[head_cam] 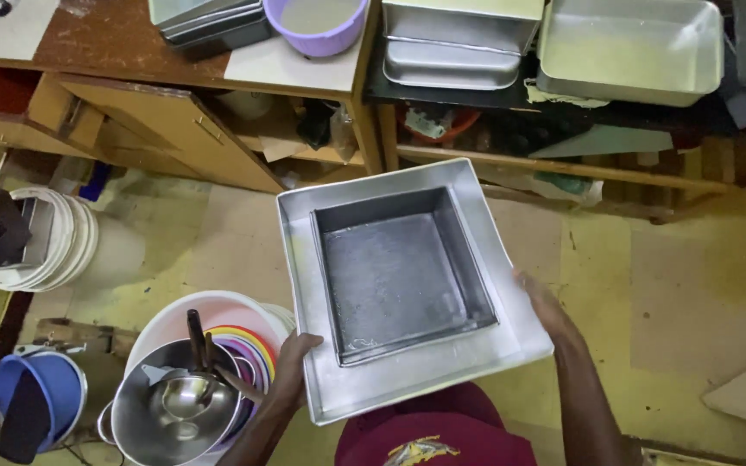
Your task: The person repeatedly picks up square metal baking trays from a table and stacks them into neat piles. They handle the trays one at a time, occasionally moving other trays aside to reach the next one, and continue stacking until the end of the clip.
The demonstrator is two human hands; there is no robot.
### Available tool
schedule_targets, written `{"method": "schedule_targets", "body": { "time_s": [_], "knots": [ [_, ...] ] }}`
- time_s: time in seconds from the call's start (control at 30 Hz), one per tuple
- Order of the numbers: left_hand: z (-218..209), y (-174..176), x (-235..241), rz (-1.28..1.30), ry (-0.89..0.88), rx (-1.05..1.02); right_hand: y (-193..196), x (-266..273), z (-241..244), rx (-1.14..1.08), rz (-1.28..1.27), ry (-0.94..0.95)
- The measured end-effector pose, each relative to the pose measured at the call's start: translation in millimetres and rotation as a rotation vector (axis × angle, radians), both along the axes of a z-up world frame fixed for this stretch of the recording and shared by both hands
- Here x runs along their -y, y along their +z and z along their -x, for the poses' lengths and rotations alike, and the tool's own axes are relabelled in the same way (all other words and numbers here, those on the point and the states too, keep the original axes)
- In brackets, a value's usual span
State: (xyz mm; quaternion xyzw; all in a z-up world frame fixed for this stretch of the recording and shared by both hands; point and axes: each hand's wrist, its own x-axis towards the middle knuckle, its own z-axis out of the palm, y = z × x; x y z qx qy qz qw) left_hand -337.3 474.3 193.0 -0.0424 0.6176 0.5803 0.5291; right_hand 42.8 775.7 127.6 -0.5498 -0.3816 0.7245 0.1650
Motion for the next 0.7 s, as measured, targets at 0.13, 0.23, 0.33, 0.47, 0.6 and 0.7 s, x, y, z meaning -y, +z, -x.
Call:
{"method": "schedule_targets", "body": {
  "time_s": [0.13,0.23,0.33,0.47,0.6,0.7],
  "knots": [
    [-24,-44,-12,0.110,0.158,-0.073,91,-27,30,0.466,-0.554,0.121],
    [-49,-20,-40,0.117,0.219,0.086,97,-18,50,0.694,-0.398,0.472],
    [-63,-15,-59,0.069,0.179,0.137,64,-18,76,0.114,-1.205,0.988],
    [-71,-10,-79,0.153,0.214,0.088,24,-36,108,0.063,-1.132,1.300],
    [-77,-20,-87,0.136,0.164,0.086,-28,-55,114,0.080,-1.223,1.238],
    [-76,-39,-93,0.100,0.204,0.120,-58,-67,111,0.110,-1.340,1.144]
  ]
}}
